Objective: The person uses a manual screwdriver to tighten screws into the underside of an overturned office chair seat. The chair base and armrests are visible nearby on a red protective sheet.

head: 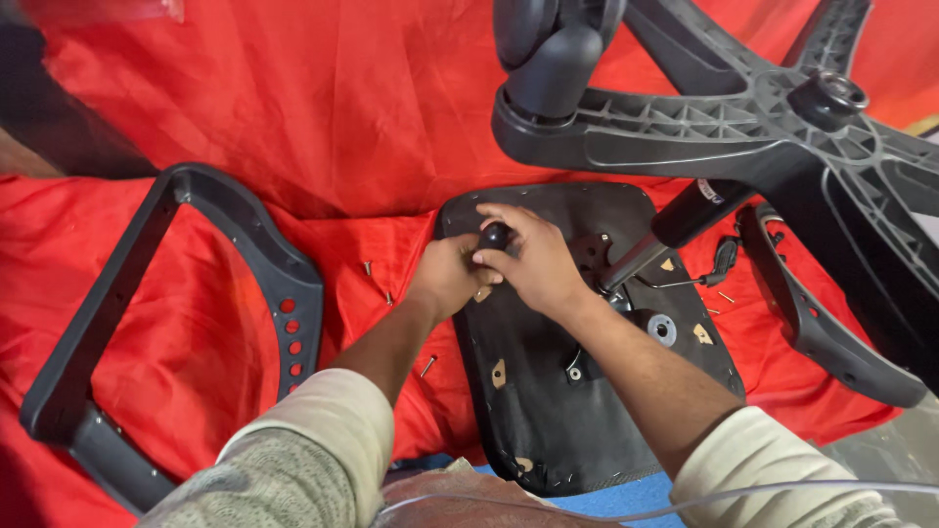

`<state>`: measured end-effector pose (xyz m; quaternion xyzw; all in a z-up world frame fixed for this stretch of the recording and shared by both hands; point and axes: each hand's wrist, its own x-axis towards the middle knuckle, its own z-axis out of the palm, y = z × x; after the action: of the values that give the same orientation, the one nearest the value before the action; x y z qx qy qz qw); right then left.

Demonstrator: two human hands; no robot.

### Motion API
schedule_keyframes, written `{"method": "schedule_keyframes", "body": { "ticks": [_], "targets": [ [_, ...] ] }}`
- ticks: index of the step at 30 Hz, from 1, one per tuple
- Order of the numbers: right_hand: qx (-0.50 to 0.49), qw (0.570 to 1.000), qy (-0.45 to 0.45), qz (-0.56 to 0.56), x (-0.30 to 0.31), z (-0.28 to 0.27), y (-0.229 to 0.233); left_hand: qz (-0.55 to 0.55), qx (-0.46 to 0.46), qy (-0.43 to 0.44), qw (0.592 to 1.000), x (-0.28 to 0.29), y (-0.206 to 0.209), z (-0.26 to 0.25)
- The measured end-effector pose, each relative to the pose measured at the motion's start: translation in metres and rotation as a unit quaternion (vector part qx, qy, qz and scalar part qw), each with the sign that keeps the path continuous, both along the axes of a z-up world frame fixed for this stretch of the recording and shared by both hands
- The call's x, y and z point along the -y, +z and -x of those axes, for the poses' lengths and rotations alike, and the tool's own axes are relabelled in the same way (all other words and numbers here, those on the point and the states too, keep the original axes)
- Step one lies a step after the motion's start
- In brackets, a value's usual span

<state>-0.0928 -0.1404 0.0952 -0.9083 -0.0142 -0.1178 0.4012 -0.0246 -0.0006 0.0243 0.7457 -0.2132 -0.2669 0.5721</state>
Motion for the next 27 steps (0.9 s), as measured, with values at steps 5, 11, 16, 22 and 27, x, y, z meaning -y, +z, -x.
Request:
{"method": "schedule_keyframes", "body": {
  "ticks": [5, 11, 16, 22, 27],
  "targets": [
    [-0.016, 1.0, 0.0, -0.02, -0.007, 0.003, -0.006, 0.106, 0.009, -0.045, 0.993, 0.002, -0.021, -0.015],
    [0.001, 1.0, -0.012, 0.006, -0.017, 0.002, -0.003, -0.014, 0.098, 0.013, 0.995, -0.01, -0.012, -0.009],
    [0.004, 1.0, -0.004, 0.022, -0.019, 0.004, 0.006, -0.022, 0.096, 0.014, 0.995, -0.009, -0.002, -0.003],
    [-0.067, 0.998, -0.005, -0.018, -0.027, 0.007, 0.018, 0.044, 0.1, -0.039, 0.993, -0.01, -0.016, -0.008],
    [-0.094, 0.991, -0.042, -0.089, -0.036, 0.005, 0.019, 0.051, 0.112, -0.019, 0.992, -0.017, -0.025, -0.008]
  ]
}}
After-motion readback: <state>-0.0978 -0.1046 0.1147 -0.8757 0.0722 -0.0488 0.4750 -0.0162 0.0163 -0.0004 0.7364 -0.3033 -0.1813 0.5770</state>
